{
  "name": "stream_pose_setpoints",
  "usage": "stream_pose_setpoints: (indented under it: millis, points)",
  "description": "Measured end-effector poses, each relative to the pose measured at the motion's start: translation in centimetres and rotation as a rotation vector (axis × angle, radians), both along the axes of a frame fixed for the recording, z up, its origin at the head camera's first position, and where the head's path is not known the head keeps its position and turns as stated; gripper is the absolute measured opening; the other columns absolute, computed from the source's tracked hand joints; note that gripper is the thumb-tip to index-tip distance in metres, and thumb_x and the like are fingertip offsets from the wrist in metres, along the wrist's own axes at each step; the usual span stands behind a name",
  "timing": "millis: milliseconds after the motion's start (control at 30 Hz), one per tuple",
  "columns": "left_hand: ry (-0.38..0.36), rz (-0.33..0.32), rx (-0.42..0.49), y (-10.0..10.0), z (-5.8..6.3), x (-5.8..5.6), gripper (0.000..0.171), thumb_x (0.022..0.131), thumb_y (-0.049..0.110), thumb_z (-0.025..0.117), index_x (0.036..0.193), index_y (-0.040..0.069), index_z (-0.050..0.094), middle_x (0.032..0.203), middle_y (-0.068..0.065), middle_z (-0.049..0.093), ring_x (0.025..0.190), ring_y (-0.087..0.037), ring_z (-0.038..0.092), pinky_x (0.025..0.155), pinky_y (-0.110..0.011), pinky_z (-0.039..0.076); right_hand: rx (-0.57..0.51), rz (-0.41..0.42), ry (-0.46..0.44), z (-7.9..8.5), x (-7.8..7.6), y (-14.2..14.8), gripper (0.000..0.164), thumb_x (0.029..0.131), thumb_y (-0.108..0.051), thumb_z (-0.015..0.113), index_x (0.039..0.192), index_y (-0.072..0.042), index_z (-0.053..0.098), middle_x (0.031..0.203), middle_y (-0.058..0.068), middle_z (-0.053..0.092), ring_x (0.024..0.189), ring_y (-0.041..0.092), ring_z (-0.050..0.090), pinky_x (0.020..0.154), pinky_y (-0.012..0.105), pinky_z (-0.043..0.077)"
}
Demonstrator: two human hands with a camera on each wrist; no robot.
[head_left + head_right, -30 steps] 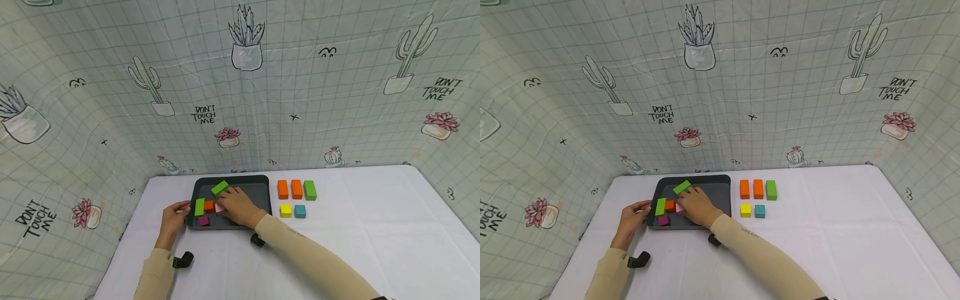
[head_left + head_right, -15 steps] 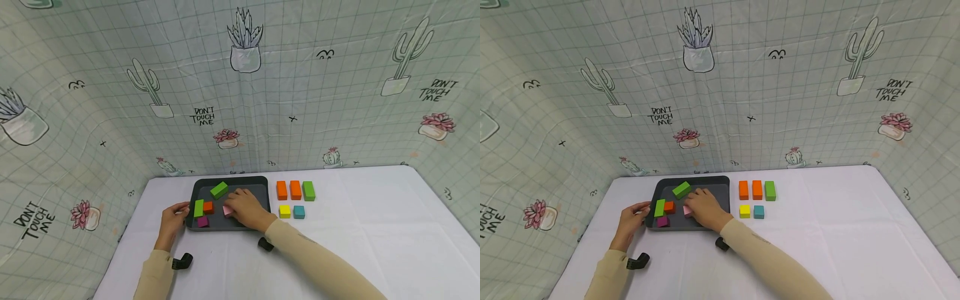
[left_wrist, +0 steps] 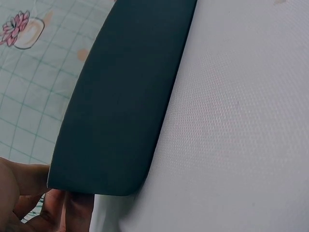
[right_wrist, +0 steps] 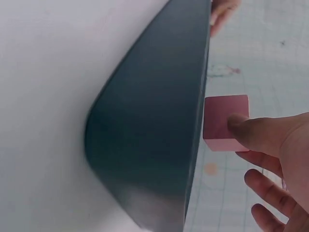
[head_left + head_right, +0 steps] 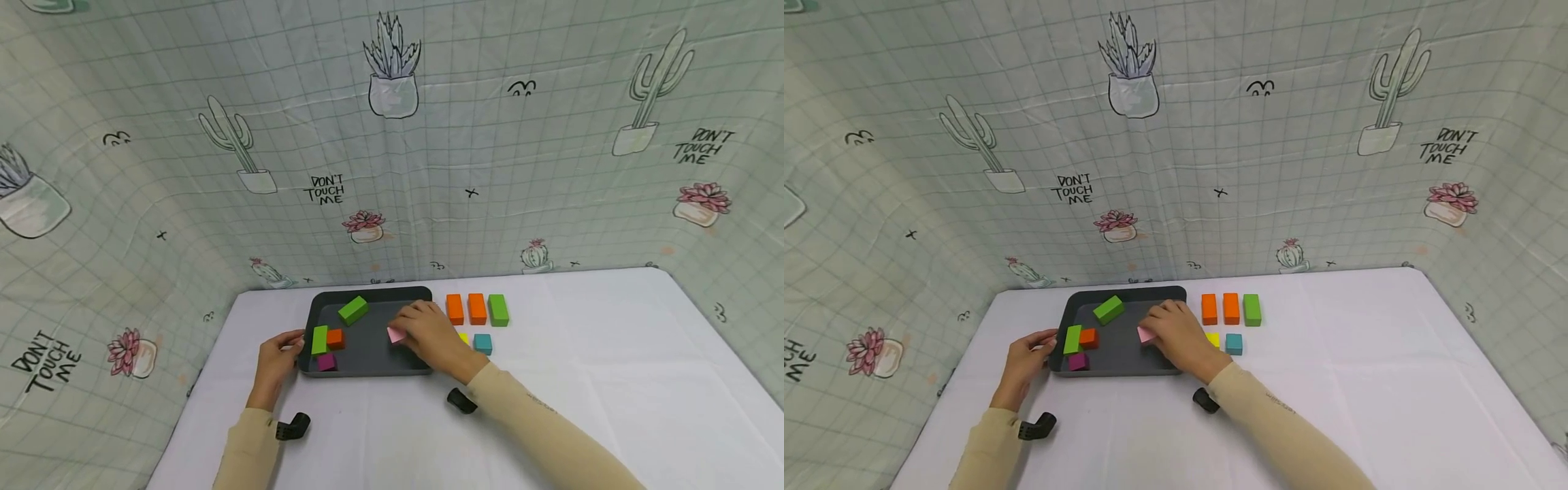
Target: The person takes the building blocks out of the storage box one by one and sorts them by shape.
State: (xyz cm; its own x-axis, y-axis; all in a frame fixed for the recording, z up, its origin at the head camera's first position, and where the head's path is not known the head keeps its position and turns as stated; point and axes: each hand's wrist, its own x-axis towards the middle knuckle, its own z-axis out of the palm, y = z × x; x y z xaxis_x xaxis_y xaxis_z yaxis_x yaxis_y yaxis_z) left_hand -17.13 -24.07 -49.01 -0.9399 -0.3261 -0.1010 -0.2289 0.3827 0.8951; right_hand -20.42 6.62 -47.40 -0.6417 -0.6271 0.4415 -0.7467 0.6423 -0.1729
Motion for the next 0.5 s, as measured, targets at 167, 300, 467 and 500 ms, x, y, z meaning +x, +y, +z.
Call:
stream_pose_setpoints:
  millis: [167,300,467,500]
  points:
    - [-0.01,0.005,-0.01,0.0,0.0,-0.1,0.028,0.091,0.009,0.057,0.118,0.003,0.062,0.107,-0.014,0.057,0.081,-0.018,0.051,0.062,-0.027,0.044,-0.081,0.005,0.005,0.5,0.4,1.7,0.033,0.075,-0.014,0.077,0.108,-0.016,0.069,0.104,-0.006,0.061,0.1,0.017,0.048,0.093,0.035,0.035]
    - [-0.011,0.002,-0.005,-0.1,0.0,-0.2,0.028,0.092,0.009,0.056,0.118,0.002,0.062,0.107,-0.014,0.056,0.081,-0.018,0.051,0.062,-0.026,0.044,-0.119,-0.008,0.014,0.8,0.7,3.0,0.036,0.073,-0.012,0.079,0.107,-0.015,0.069,0.104,-0.006,0.061,0.1,0.017,0.049,0.093,0.035,0.036]
    - [-0.008,0.004,0.001,-0.1,-0.1,-0.1,0.028,0.092,0.009,0.056,0.118,0.002,0.062,0.107,-0.014,0.057,0.082,-0.017,0.052,0.062,-0.025,0.044,-0.147,-0.03,0.014,0.8,1.1,4.5,0.037,0.072,-0.011,0.08,0.107,-0.015,0.069,0.105,-0.005,0.061,0.101,0.018,0.049,0.092,0.037,0.036]
    - [-0.009,0.005,0.002,-0.1,-0.1,0.0,0.028,0.092,0.009,0.056,0.118,0.002,0.062,0.108,-0.014,0.057,0.083,-0.018,0.052,0.062,-0.025,0.044,-0.153,-0.031,0.014,0.8,1.2,4.9,0.038,0.072,-0.011,0.08,0.108,-0.015,0.068,0.105,-0.005,0.061,0.101,0.018,0.05,0.092,0.037,0.037]
